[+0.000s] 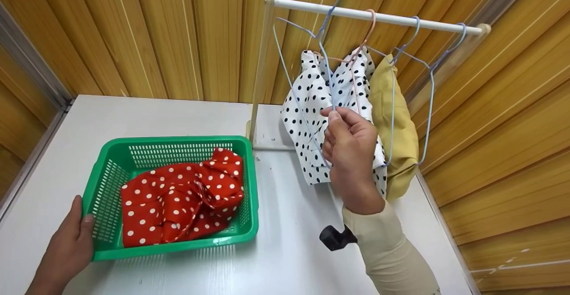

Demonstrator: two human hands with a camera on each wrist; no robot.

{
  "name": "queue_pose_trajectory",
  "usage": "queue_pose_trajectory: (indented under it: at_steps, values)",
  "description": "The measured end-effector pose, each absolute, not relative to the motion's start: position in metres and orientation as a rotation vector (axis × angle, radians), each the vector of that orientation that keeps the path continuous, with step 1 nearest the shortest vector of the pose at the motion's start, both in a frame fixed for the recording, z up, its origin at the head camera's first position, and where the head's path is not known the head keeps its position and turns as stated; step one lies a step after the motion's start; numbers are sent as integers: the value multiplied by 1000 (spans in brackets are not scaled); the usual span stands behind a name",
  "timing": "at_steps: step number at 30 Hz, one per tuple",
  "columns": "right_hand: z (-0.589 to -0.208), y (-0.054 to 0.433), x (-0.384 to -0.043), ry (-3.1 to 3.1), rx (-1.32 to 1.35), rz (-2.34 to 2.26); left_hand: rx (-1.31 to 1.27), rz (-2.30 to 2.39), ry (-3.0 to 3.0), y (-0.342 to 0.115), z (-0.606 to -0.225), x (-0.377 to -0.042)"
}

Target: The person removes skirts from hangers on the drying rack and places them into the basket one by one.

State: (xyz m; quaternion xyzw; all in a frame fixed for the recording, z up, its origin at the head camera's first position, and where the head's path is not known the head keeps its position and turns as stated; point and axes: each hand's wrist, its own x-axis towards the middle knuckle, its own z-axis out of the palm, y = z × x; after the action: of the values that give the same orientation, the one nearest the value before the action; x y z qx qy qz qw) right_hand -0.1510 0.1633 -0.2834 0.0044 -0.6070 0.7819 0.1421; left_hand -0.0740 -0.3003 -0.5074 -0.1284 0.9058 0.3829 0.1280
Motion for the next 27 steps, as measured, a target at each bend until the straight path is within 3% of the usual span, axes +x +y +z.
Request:
queue_pose_trajectory:
  at_steps: [27]
  values:
    - [-310, 157, -176, -1888, -99, 2224, -444, 1134, 2608, -297, -504, -71]
